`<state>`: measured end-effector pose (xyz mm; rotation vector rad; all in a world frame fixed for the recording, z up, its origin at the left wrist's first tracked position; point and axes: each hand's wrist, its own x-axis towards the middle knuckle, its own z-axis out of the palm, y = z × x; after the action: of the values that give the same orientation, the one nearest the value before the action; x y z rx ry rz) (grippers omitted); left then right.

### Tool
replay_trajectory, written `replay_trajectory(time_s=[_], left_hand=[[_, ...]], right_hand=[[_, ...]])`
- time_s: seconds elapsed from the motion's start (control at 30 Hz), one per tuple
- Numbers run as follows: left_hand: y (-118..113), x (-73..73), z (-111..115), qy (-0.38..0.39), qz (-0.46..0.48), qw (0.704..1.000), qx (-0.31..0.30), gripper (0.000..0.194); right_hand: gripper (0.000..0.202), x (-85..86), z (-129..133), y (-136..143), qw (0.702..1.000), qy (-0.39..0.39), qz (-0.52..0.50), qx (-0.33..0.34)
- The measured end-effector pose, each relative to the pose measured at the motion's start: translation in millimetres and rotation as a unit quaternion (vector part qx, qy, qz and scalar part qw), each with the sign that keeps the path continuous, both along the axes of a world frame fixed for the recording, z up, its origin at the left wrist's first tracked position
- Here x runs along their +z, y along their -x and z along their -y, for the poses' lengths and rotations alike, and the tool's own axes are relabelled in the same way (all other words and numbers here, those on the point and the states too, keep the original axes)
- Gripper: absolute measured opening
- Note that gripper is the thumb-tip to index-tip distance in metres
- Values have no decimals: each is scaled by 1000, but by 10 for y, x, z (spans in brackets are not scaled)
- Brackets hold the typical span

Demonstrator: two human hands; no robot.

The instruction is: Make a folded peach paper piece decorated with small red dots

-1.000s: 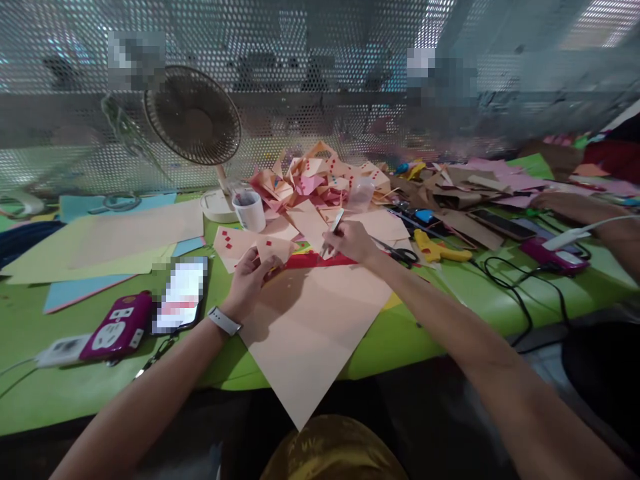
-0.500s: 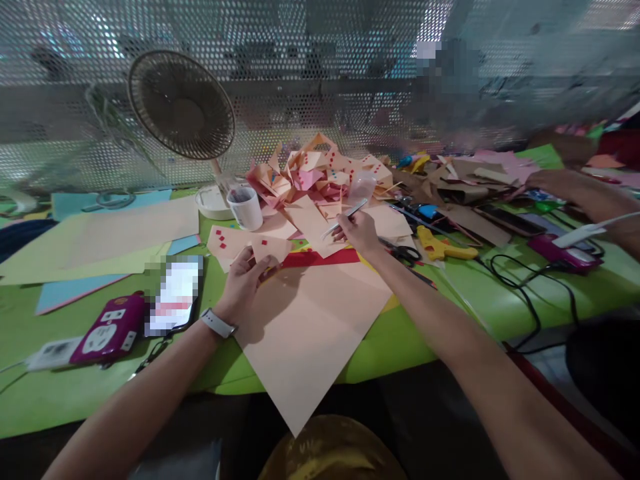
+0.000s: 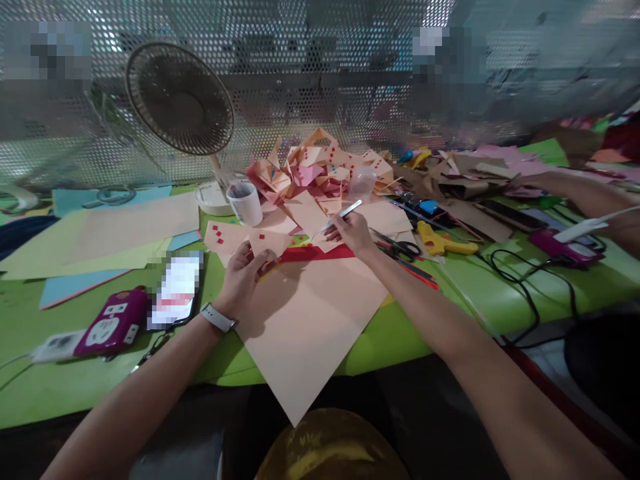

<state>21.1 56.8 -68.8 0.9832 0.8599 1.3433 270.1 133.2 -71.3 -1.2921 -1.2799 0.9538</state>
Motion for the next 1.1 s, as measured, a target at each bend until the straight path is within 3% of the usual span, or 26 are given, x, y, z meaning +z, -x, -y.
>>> replay_trajectory(time_s=[0.47, 0.8, 1.1], left_hand=[[12, -31, 0, 2, -6, 1000, -8, 30], [0, -32, -3, 3, -8, 1000, -3, 26], [1, -13, -1, 7, -4, 1000, -7, 30]], right_hand=[[18, -132, 0, 83, 999, 23, -17, 18], [15, 15, 19, -22, 999, 28, -4, 23], [13, -69, 8, 64, 999, 48, -23, 11]])
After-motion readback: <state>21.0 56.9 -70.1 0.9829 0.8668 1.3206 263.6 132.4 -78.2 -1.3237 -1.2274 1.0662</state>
